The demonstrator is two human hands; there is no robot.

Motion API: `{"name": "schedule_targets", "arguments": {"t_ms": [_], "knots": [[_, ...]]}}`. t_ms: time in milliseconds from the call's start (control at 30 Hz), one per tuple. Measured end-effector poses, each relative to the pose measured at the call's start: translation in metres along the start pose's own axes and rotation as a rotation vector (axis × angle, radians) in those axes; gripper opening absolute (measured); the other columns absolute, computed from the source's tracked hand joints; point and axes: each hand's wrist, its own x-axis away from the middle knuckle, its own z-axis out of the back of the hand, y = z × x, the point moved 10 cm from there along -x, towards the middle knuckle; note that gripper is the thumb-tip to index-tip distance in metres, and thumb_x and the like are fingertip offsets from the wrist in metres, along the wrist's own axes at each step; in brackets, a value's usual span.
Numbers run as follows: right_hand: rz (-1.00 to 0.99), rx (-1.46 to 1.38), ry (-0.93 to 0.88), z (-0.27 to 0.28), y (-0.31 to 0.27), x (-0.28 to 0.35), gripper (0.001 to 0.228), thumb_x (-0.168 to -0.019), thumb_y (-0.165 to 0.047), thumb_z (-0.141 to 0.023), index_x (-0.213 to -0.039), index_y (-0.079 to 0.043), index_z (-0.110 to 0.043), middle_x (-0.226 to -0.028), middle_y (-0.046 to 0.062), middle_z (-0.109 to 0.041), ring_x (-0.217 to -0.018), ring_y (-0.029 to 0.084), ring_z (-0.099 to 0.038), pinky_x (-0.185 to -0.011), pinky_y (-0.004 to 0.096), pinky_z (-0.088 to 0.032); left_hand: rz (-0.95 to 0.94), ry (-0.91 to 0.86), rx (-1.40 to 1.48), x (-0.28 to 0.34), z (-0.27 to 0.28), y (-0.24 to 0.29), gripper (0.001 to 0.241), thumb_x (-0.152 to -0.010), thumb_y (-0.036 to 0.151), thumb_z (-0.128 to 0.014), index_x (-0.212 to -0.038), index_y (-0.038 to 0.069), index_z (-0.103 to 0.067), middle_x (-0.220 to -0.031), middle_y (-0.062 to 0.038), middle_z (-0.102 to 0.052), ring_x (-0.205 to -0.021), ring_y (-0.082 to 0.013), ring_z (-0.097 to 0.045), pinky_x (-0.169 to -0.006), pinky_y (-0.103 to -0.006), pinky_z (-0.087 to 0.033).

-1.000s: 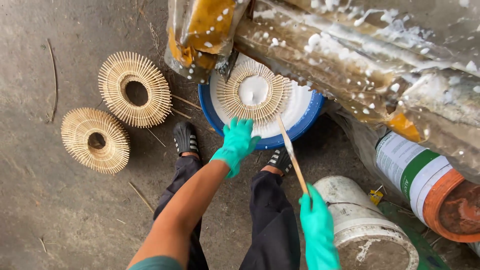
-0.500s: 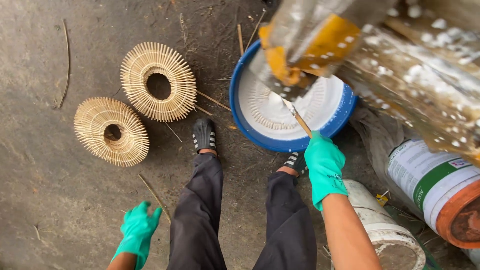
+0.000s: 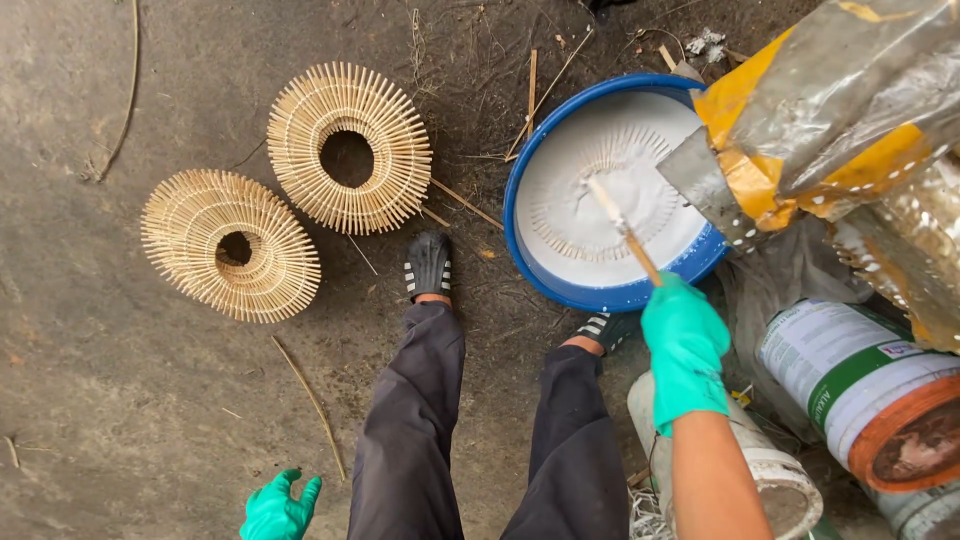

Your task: Applying liquid sealant to bamboo rings and filing the edges of a circular bamboo structure in a workshop.

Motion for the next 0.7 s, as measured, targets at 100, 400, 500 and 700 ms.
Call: {"name": "schedule_targets", "arguments": {"t_ms": [100,400,500,700], "knots": [[-0.049,-0.010,0.052,-0.003,0.039,-0.016,0.029,-0.102,-0.028,-0.050,-0.122,-0.019,-0.069,-0.109,0.020,-0.072,-0.097,0.043,-0.070,-0.078,0.057,-0.056,-0.032,-0.066,-0.051,-0.026,-0.040,-0.015,0.066,-0.076,0.066,-0.077,-0.125,0.022,-0.072,-0.099,-0.009,-0.081,-0.106,-0.0273,-0.072,-0.109,-0.0396,-0.051],[0.034,0.087,0.069,0.030,0.005,0.006,0.026,-0.104,-0.026,-0.051,-0.120,-0.019,-0.070,-0.106,0.017,-0.074,-0.094,0.040,-0.072,-0.077,0.053,-0.058,0.000,0.054,0.005,-0.019,-0.051,-0.028,0.057,-0.079,0.061,-0.077,-0.121,0.022,-0.077,-0.100,-0.008,-0.082,-0.100,-0.0252,-0.078,-0.099,-0.0353,-0.061],[0.136,0.118,0.071,-0.007,-0.029,-0.003,0.025,-0.101,-0.024,-0.052,-0.116,-0.017,-0.070,-0.106,0.016,-0.074,-0.094,0.040,-0.072,-0.079,0.053,-0.058,0.031,0.040,0.073,-0.022,-0.056,-0.030,0.058,-0.077,0.058,-0.080,-0.120,0.020,-0.078,-0.108,-0.008,-0.081,-0.104,-0.0249,-0.077,-0.103,-0.0354,-0.060],[0.084,0.090,0.016,-0.012,-0.031,-0.009,0.027,-0.100,-0.026,-0.051,-0.114,-0.014,-0.071,-0.106,0.019,-0.074,-0.096,0.041,-0.072,-0.082,0.054,-0.058,0.055,-0.168,0.121,-0.044,-0.076,-0.037,0.062,-0.079,0.056,-0.082,-0.127,0.018,-0.074,-0.119,-0.009,-0.079,-0.115,-0.0253,-0.074,-0.105,-0.0383,-0.057]]}}
